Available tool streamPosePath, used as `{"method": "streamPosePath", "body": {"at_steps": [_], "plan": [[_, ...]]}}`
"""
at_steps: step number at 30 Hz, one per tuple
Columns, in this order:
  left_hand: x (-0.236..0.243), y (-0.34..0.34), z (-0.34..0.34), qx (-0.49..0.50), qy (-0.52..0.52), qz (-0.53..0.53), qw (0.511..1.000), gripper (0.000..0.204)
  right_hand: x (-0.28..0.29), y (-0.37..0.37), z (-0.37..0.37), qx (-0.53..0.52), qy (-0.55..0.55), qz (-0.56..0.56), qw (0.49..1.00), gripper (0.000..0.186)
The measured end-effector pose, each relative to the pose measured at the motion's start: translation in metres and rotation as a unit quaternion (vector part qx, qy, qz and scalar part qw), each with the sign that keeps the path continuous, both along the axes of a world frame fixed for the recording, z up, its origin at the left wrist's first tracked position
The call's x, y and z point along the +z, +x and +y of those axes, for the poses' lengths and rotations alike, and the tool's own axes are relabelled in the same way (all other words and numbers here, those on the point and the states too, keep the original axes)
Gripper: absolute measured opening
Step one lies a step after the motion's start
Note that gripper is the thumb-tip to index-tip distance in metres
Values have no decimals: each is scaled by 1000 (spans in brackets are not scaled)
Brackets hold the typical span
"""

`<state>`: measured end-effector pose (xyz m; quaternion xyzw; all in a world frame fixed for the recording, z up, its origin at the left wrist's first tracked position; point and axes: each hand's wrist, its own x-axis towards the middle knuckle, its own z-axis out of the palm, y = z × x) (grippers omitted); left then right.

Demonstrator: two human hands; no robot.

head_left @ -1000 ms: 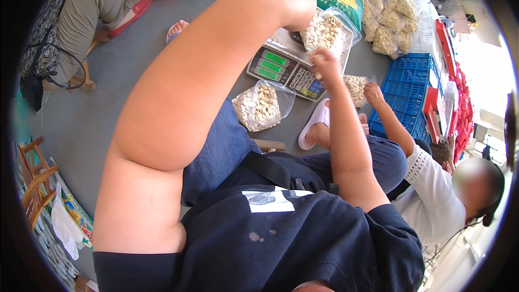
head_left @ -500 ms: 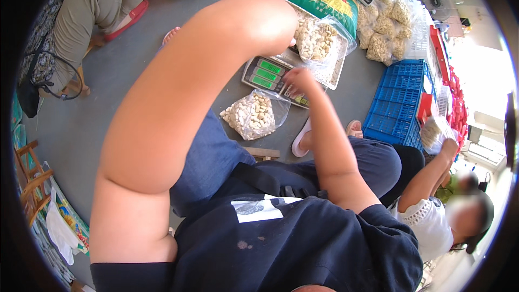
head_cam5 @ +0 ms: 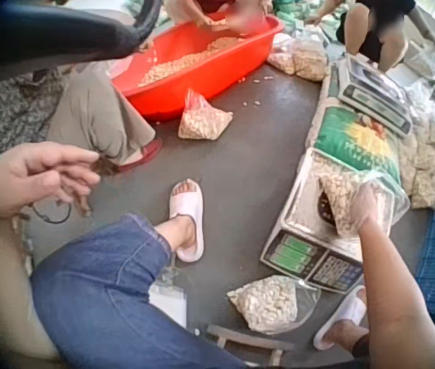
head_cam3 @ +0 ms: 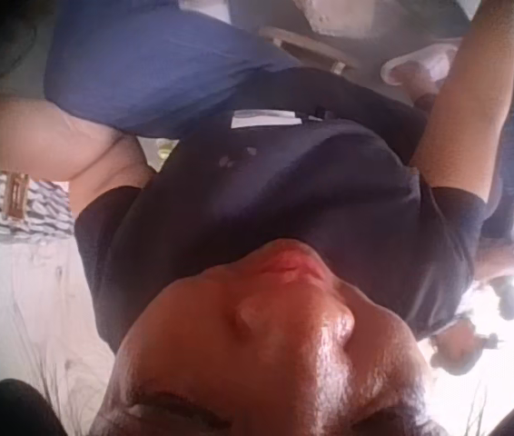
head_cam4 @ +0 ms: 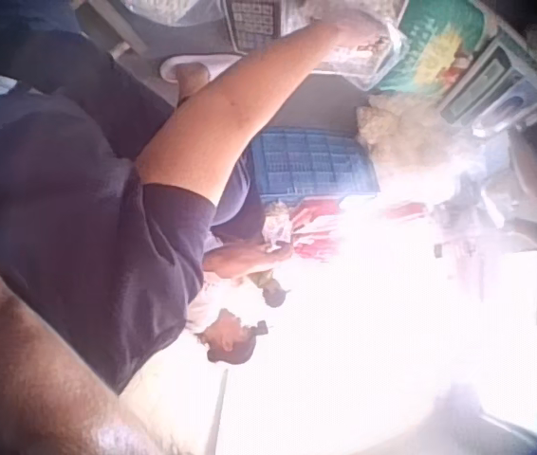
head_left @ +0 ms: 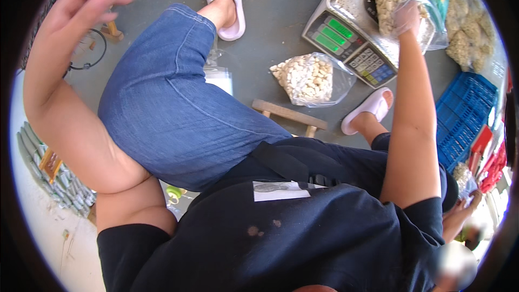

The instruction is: The person weighs seeds using a digital scale and transfers them into plastic bags while sitting on the floor.

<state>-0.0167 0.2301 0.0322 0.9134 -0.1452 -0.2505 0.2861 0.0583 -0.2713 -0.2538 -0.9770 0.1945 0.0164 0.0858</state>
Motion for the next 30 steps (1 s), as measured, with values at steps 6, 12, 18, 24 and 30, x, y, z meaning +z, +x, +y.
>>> {"method": "streamPosePath", "body": {"at_steps": [6,12,18,24,30], "plan": [[-178,-44,168,342,-224,54,911,33,9,-2,-39,28,11,-138,990,36],[-328,-149,113,523,-160,298,782,27,61,-34,-10,-196,610,-174,748,22],[-317,-171,63,495,-204,324,780,24,92,-93,3,-164,775,-121,598,17],[-261,-200,70,504,-248,273,781,21,70,-147,58,-204,764,11,613,13],[-234,-285,88,557,-283,235,745,23,8,-184,120,-173,745,25,644,14]]}}
